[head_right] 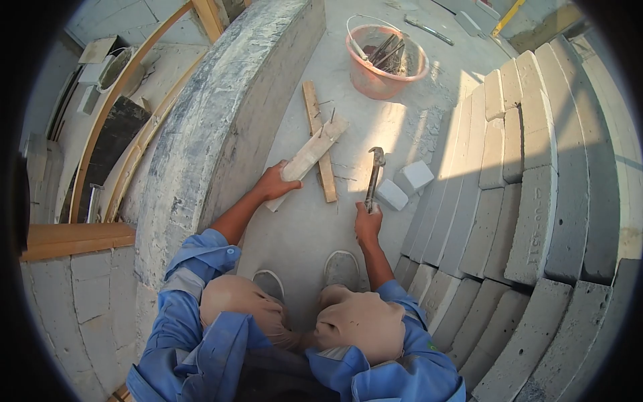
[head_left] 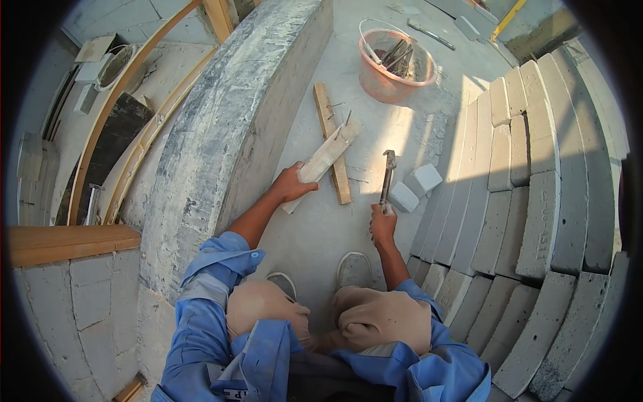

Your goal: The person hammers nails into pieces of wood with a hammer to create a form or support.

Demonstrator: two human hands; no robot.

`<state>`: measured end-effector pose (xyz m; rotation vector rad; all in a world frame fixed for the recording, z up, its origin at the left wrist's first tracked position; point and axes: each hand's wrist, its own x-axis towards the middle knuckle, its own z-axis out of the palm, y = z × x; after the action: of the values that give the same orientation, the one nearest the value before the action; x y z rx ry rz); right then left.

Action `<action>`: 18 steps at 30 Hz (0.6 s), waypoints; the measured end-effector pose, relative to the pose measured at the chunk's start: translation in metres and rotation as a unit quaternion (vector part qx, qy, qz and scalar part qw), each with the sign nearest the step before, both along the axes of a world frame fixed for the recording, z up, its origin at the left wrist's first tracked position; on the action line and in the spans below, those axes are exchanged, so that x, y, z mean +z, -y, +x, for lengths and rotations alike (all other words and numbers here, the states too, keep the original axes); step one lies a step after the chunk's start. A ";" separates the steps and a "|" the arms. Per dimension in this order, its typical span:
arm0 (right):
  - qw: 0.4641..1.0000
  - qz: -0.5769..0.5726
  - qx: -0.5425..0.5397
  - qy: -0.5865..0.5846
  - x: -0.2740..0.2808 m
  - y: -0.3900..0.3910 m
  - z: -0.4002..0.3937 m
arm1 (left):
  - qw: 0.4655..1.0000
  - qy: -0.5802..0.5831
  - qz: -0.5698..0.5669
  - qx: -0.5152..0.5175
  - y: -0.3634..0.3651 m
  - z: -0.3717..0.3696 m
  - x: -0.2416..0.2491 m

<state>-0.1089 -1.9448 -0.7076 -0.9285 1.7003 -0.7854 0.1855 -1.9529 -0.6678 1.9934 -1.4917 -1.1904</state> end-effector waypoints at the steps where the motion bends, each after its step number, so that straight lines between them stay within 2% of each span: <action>1: 0.997 0.024 -0.018 0.069 0.025 -0.004 0.008 | 1.000 -0.007 -0.024 -0.003 -0.001 0.000 0.003; 4: 0.993 -0.030 0.008 0.114 0.063 0.004 0.021 | 0.998 -0.054 0.013 0.001 0.011 -0.005 0.021; 8: 0.985 -0.082 0.054 0.138 0.109 0.021 0.016 | 1.000 -0.021 0.002 -0.009 0.022 -0.009 0.005; 11: 0.970 -0.139 0.172 0.104 0.144 0.040 0.007 | 0.999 0.031 0.007 -0.022 0.019 -0.010 0.000; 15: 0.970 -0.141 0.186 0.068 0.203 0.055 0.020 | 1.000 0.020 0.013 -0.019 0.021 -0.013 0.000; 17: 0.966 -0.205 0.151 0.053 0.231 0.059 0.025 | 0.999 0.031 0.008 -0.015 0.017 -0.014 -0.004; 18: 0.967 -0.198 0.151 0.053 0.240 0.061 0.026 | 0.999 0.033 0.012 -0.006 0.017 -0.016 -0.005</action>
<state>-0.0827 -2.0057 -0.4673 -1.3572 1.2881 -0.9653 0.1697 -1.9700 -0.6731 2.0609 -1.5299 -1.1641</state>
